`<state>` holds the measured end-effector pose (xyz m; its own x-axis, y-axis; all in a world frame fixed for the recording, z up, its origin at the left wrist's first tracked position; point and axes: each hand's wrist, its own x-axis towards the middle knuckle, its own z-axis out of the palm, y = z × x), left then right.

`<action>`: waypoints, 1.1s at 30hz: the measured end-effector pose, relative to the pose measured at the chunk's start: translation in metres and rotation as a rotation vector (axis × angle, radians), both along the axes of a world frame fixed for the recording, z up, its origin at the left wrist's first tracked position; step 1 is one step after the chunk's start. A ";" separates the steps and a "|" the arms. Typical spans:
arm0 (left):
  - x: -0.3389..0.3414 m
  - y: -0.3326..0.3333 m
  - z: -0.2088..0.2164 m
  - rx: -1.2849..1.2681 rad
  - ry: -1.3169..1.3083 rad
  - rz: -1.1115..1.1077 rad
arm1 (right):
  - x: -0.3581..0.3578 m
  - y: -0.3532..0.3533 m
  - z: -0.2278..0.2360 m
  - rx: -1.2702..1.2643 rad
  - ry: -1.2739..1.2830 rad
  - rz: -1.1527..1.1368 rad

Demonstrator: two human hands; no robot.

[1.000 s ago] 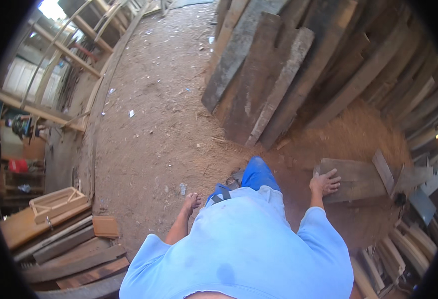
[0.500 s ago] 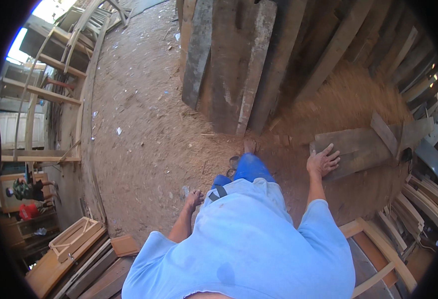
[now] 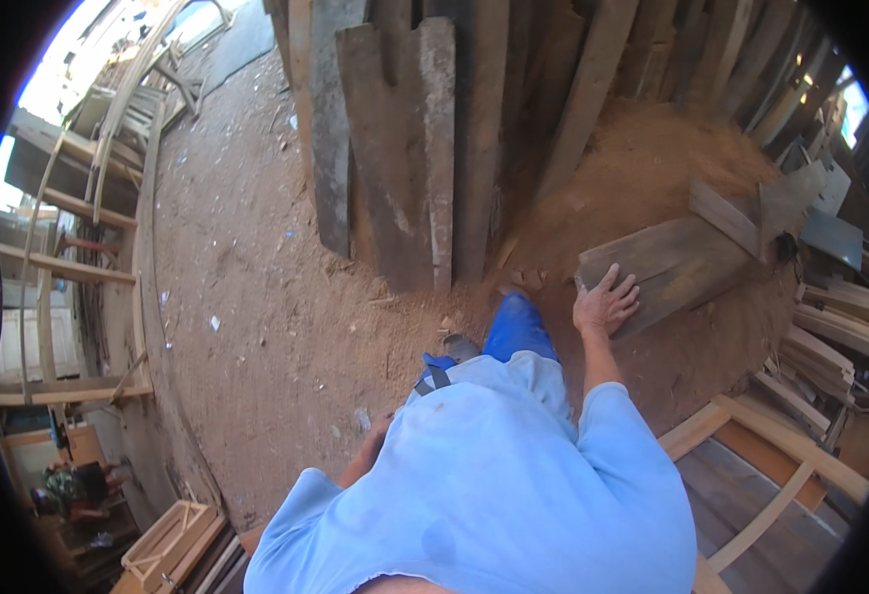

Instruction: The person picks up large wooden boards and pieces of lumber, carrying them across a workshop floor covered in sawdust and placing them against stacks of other wood.

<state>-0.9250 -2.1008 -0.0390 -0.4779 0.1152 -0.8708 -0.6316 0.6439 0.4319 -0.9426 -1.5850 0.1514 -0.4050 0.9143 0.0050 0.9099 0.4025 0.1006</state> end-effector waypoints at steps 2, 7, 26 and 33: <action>-0.031 0.011 -0.002 -0.004 -0.015 0.058 | 0.001 0.002 -0.001 -0.010 0.006 -0.017; -0.107 0.039 -0.010 0.043 0.097 0.074 | -0.002 0.002 0.001 -0.012 0.014 -0.010; 0.003 -0.001 -0.003 -0.093 -0.207 0.058 | -0.004 0.010 -0.009 0.003 -0.028 0.045; 0.038 0.042 -0.006 0.021 -0.037 -0.076 | 0.003 0.015 -0.017 0.027 -0.020 0.059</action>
